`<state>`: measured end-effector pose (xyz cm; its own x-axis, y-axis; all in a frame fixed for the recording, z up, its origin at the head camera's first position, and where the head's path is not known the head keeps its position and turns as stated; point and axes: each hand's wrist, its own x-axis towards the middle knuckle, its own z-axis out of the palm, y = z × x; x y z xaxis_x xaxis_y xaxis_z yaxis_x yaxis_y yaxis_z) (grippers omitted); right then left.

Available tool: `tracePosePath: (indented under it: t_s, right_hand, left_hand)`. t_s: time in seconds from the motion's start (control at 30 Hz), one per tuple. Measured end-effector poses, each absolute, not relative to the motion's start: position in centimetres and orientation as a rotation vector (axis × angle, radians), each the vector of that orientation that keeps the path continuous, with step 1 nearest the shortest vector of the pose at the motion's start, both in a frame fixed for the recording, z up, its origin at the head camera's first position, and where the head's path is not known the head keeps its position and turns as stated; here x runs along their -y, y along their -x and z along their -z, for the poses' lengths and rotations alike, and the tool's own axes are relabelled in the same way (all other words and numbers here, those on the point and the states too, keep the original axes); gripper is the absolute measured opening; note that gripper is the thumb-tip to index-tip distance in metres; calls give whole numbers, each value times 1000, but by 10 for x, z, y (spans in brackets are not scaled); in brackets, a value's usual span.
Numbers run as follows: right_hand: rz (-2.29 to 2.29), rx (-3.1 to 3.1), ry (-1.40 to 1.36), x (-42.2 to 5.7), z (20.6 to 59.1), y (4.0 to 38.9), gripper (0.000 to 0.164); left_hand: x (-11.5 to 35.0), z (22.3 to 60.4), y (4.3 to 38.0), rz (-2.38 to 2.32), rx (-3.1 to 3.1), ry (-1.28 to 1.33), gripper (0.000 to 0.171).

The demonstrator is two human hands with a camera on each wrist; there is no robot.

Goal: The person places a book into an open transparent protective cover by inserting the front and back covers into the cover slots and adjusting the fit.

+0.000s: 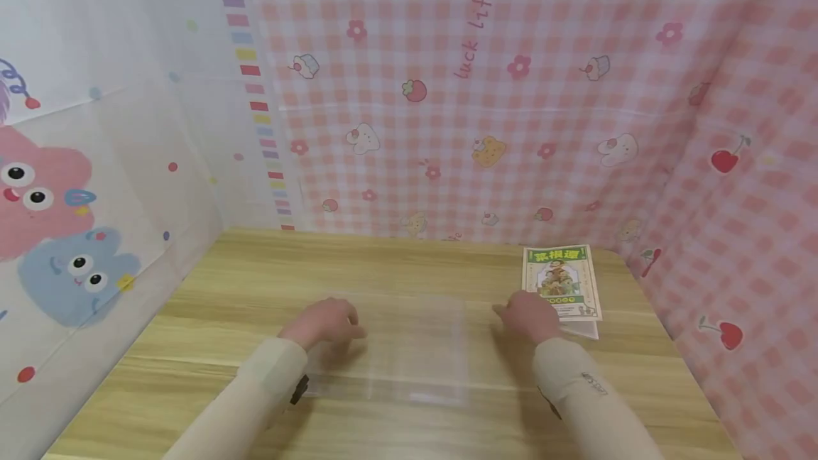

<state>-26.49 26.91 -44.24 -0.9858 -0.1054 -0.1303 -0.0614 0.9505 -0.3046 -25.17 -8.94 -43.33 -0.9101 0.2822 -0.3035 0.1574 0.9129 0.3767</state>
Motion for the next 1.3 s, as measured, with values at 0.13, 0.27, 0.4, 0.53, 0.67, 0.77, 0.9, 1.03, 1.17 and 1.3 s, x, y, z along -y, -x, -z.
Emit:
tracePosePath:
  t_s: [0.13, 0.27, 0.4, 0.53, 0.67, 0.77, 0.9, 1.03, 1.17, 1.3]
  right_hand:
    - [486, -2968, 143, -283, 438, 271, 47]
    - [505, -2974, 155, -295, 431, 276, 49]
    - [503, -2995, 174, -308, 426, 283, 51]
    - [505, -3003, 146, -318, 426, 292, 50]
    - [527, -2975, 89, -328, 426, 301, 50]
    - [535, -2961, 71, -338, 423, 304, 50]
    - [558, -2969, 9, -350, 419, 305, 49]
    - [537, -2999, -66, -363, 417, 303, 48]
    - [522, -3007, -136, -374, 421, 299, 47]
    - [498, -2999, -194, -383, 430, 297, 47]
  left_hand:
    - [91, 432, 251, -506, -2716, -327, 31]
    - [91, 432, 250, -518, -2716, -329, 28]
    - [90, 433, 248, -535, -2711, -314, 28]
    - [89, 433, 247, -539, -2710, -294, 27]
    - [90, 435, 247, -536, -2706, -289, 28]
    - [90, 435, 247, -529, -2712, -302, 27]
    - [92, 435, 248, -524, -2723, -313, 27]
    - [93, 436, 249, -523, -2729, -313, 27]
    - [94, 436, 248, -520, -2729, -324, 27]
    - [95, 436, 246, -524, -2731, -335, 33]
